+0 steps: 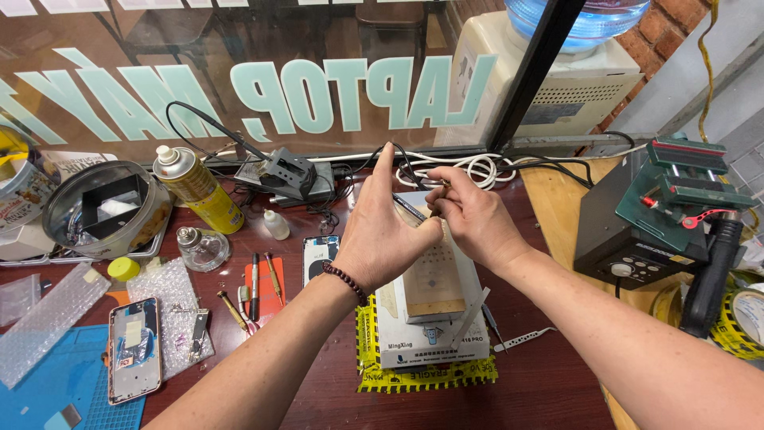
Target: The person uses a screwdriver and a metal spudger to remove screws and pry open the back of a disassembled smartphone. They lift and set aside a small internal component, then continue prying along the phone's edges to separate the back cover from the frame.
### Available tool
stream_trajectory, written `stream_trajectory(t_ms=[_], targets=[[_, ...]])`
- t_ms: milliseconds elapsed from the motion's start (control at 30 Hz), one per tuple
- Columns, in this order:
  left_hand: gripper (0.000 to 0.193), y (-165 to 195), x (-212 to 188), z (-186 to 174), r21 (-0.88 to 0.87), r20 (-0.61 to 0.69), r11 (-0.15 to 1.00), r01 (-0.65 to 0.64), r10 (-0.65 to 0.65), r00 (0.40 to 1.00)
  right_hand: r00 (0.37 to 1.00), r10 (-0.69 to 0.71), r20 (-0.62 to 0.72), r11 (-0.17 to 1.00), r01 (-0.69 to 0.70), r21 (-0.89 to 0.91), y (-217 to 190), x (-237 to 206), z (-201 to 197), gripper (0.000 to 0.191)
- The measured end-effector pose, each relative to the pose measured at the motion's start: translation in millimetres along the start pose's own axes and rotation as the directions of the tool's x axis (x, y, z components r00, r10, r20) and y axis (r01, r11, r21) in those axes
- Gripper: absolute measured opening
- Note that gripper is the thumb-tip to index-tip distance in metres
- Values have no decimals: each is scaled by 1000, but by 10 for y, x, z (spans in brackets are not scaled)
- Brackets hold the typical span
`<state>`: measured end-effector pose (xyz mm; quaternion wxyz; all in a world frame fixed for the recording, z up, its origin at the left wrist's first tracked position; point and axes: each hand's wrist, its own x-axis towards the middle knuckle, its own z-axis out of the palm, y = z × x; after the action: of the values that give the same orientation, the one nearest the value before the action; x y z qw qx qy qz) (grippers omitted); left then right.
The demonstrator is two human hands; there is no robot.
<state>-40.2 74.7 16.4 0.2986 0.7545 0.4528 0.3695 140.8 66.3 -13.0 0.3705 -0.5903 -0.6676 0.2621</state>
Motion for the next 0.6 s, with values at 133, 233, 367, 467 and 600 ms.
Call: stream_trajectory(t_ms=[133,233,367,467,600], targets=[[109,-5,4,10,4,-2,1000,1,-1,1000,1000,-10,-1,999,10,-34,-21,-1,-4,35],[108,-2,1,12,-1,-9,1000,2,-2,1000,995,-97,16,987,98,-124,-34,-5,-11,34],[111,6,3,9,4,5,1000,15,-15,1000,916,-382,122,866,401,-298,-26,24,-105,32],[111,12,7,0,4,2,1000,10,-10,1000,857,-470,211,761,515,-394,-16,181,-174,23],[111,38,18,-3,2,19,1000,29,-29,999,896,-262,358,724,428,-542,-17,395,-172,23]])
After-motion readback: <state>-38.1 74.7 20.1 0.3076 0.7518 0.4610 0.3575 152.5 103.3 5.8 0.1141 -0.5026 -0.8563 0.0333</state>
